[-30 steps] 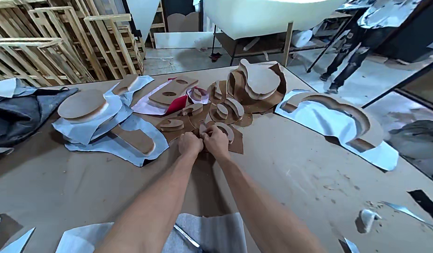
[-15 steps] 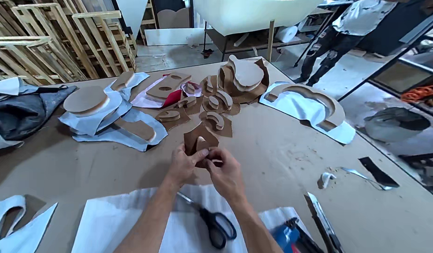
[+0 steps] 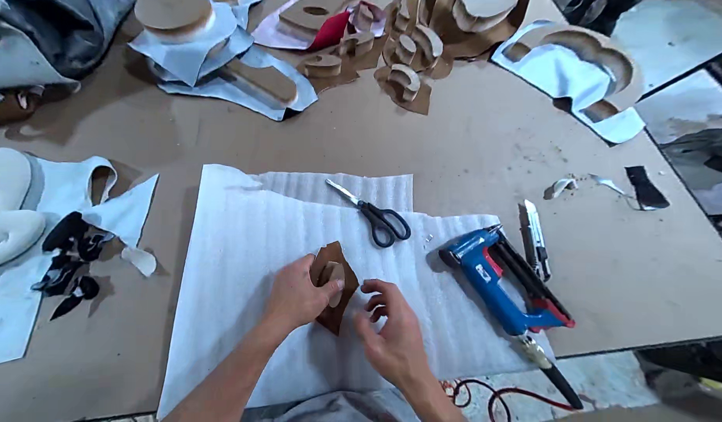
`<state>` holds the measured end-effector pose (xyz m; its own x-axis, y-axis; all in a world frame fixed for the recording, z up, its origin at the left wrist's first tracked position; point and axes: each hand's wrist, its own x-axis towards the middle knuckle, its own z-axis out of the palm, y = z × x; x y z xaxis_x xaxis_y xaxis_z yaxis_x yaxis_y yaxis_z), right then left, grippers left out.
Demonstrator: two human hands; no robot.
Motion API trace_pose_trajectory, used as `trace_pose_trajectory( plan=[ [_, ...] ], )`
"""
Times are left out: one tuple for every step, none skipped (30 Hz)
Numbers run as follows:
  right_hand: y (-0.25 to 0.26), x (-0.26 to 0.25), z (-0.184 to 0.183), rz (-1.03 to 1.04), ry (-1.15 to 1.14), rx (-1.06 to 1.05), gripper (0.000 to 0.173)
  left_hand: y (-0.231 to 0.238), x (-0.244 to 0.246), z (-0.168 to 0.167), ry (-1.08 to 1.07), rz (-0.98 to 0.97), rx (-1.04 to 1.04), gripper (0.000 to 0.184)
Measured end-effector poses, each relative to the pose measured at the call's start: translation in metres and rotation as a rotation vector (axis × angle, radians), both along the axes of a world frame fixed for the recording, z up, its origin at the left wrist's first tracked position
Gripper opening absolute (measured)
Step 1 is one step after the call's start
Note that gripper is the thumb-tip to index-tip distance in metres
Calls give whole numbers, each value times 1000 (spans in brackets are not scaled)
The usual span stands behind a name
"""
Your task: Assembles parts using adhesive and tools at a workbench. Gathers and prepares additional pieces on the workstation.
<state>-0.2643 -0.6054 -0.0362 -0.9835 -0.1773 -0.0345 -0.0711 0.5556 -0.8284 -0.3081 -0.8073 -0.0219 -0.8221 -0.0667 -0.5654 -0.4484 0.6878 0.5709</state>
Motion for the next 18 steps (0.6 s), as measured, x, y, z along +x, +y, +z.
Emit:
trace_pose_trajectory(
  plan=[
    [-7, 1, 0, 23, -6, 29, 50, 0, 3, 1, 56, -10, -58, 52],
    [-15, 1, -1, 33, -7, 59, 55, -3, 6, 1, 131, -6, -98, 56],
    [-21, 0, -1, 40, -13, 90, 59, -8, 10, 0, 220, 16, -105, 62],
    [-26, -2, 0, 44, -24, 120, 63, -17, 15, -3, 332, 58, -79, 66],
    [-30, -3, 0, 43, -32, 142, 65, -25, 20, -6, 452, 105, -41, 65],
    [-31, -3, 1, 39, -33, 163, 67, -33, 25, -11, 572, 134, -25, 61],
    [-32, -2, 1, 30, -29, 177, 68, -40, 30, -18, 683, 134, -33, 56],
    [-32, 0, 2, 17, -24, 185, 69, -46, 35, -26, 762, 92, -44, 53],
    [-33, 3, 2, 0, -17, 195, 69, -50, 39, -32, 806, 23, -60, 51],
    [-35, 5, 2, -21, -2, 207, 70, -51, 41, -39, 830, -57, -89, 50],
    [-38, 6, 1, -44, 20, 223, 71, -49, 42, -44, 841, -142, -122, 50],
    [-43, 6, 1, -65, 44, 242, 74, -47, 42, -49, 844, -215, -148, 53],
    [-49, 4, -1, -84, 80, 257, 75, -44, 41, -52, 845, -279, -168, 58],
    [-55, 2, -4, -98, 112, 270, 76, -43, 39, -54, 839, -335, -190, 65],
    [-61, -1, -7, -109, 133, 288, 75, -42, 37, -56, 825, -374, -205, 74],
    [-67, -4, -10, -117, 144, 309, 72, -41, 36, -58, 808, -399, -220, 82],
    [-72, -7, -13, -128, 154, 333, 67, -41, 35, -60, 788, -417, -247, 87],
    [-75, -10, -16, -142, 169, 354, 61, -41, 35, -62, 769, -436, -283, 91]
  ],
)
